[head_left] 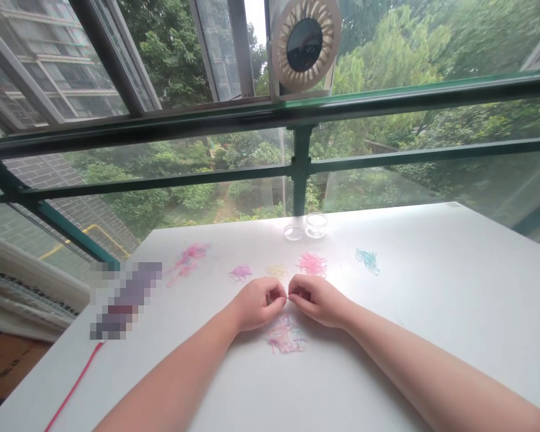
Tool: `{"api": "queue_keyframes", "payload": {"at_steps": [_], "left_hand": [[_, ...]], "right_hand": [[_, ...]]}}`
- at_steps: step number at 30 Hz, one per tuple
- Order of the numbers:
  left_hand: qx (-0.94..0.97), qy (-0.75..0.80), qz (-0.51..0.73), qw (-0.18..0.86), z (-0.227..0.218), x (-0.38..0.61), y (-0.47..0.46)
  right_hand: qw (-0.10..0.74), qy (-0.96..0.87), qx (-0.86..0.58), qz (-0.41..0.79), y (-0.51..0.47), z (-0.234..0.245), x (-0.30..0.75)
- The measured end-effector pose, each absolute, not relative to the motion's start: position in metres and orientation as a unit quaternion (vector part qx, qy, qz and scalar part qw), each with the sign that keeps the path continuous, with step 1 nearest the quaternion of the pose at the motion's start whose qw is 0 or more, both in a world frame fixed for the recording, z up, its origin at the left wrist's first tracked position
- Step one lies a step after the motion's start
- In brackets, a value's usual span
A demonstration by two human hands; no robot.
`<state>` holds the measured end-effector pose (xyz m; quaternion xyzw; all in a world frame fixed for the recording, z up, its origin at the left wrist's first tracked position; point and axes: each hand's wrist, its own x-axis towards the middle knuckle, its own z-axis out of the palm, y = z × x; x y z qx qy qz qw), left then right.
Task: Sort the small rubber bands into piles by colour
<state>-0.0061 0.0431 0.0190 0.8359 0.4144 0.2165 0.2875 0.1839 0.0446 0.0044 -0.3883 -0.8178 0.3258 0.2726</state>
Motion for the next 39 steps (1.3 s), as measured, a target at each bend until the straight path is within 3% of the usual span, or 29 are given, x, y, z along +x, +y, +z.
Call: {"api": "queue_keyframes", "payload": {"at_steps": [13,21,29,39], "left_hand": [[0.837,0.406,0.198,0.309,0.021,-0.007,0.042],[0.826,0.393,0.182,0.362,0.023,-0.012,0.046],[0.83,0.4,0.187,0.34,0.016,-0.01,0.043],[0.833,0.399,0.181,0.338,0.021,-0.009,0.042]], "right_hand": [[0.27,-0.828,-0.374,0.319,0.041,0.01,0.186],[0.332,-0.773,-0.391,0.374,0.047,0.007,0.19],[0.247,-0.832,-0.369,0.333,0.035,0.011,0.186],[0.237,-0.833,-0.368,0.339,0.036,0.014,0.186]]}}
